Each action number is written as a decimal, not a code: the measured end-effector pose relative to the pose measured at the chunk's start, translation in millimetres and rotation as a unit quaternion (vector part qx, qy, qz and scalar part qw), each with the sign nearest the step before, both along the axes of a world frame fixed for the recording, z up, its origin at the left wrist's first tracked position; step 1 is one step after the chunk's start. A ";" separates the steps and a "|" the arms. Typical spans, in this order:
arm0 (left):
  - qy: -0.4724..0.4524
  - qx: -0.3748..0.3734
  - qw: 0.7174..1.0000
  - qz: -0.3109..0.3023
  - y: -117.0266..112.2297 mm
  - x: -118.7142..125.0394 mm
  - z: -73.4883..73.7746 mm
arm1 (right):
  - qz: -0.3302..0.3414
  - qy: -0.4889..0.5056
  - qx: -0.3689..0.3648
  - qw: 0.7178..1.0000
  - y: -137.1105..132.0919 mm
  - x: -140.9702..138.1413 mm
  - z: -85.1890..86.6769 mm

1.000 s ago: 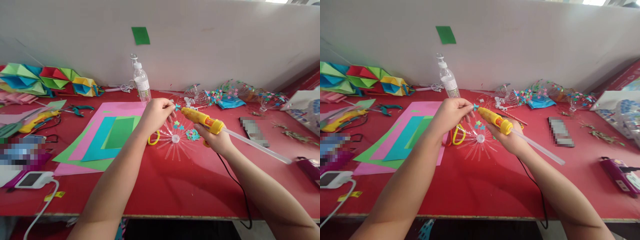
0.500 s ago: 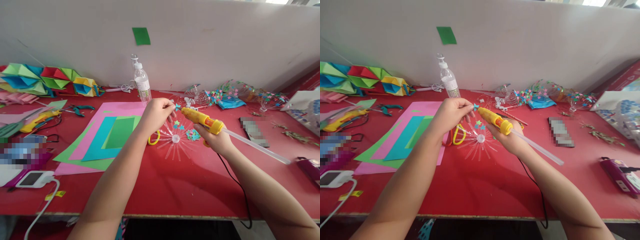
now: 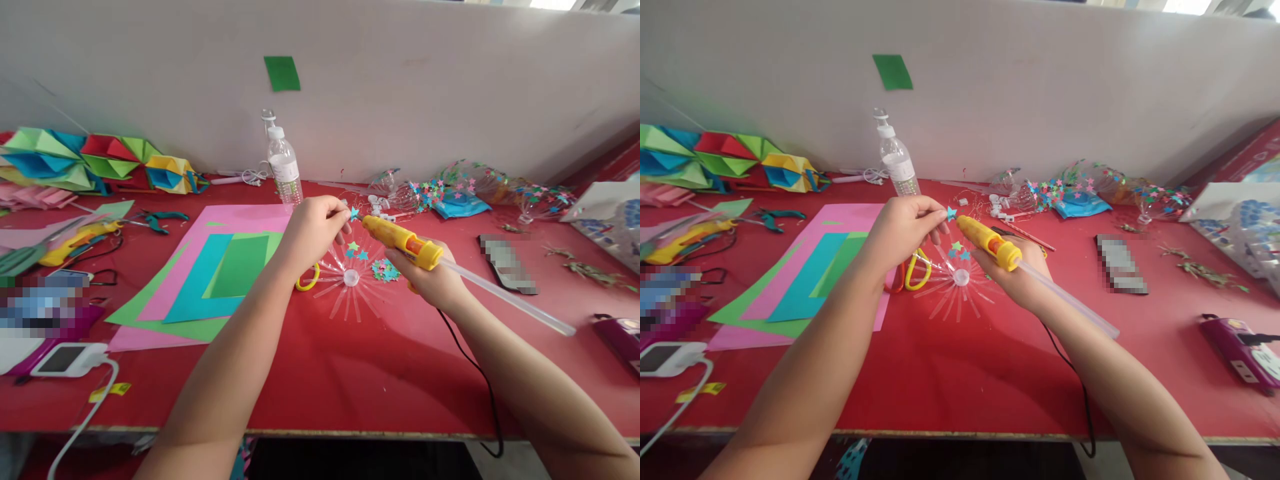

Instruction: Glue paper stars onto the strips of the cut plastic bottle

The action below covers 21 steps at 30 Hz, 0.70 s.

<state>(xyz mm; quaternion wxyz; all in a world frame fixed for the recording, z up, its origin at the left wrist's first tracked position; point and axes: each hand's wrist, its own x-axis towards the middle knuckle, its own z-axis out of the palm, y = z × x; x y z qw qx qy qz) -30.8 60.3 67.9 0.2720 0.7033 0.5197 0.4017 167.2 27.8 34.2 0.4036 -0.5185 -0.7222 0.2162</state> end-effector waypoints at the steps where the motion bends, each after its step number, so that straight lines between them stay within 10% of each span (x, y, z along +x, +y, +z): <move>1: 0.008 0.013 1.000 0.000 -1.4 0.7 0.3 | -0.004 -0.016 0.016 1.000 0.6 0.4 -0.2; 11: 0.007 0.022 1.000 -0.006 -7.7 -4.2 2.3 | -0.013 -0.205 0.058 0.977 21.6 43.4 4.5; 17: 0.013 -0.055 0.998 -0.030 -13.6 -9.7 -11.5 | 0.087 -0.338 -0.066 0.935 25.4 76.4 -32.5; 21: -0.002 -0.091 0.994 -0.059 -15.5 -6.4 -21.6 | 0.040 -0.397 -0.066 0.914 29.7 88.3 -55.1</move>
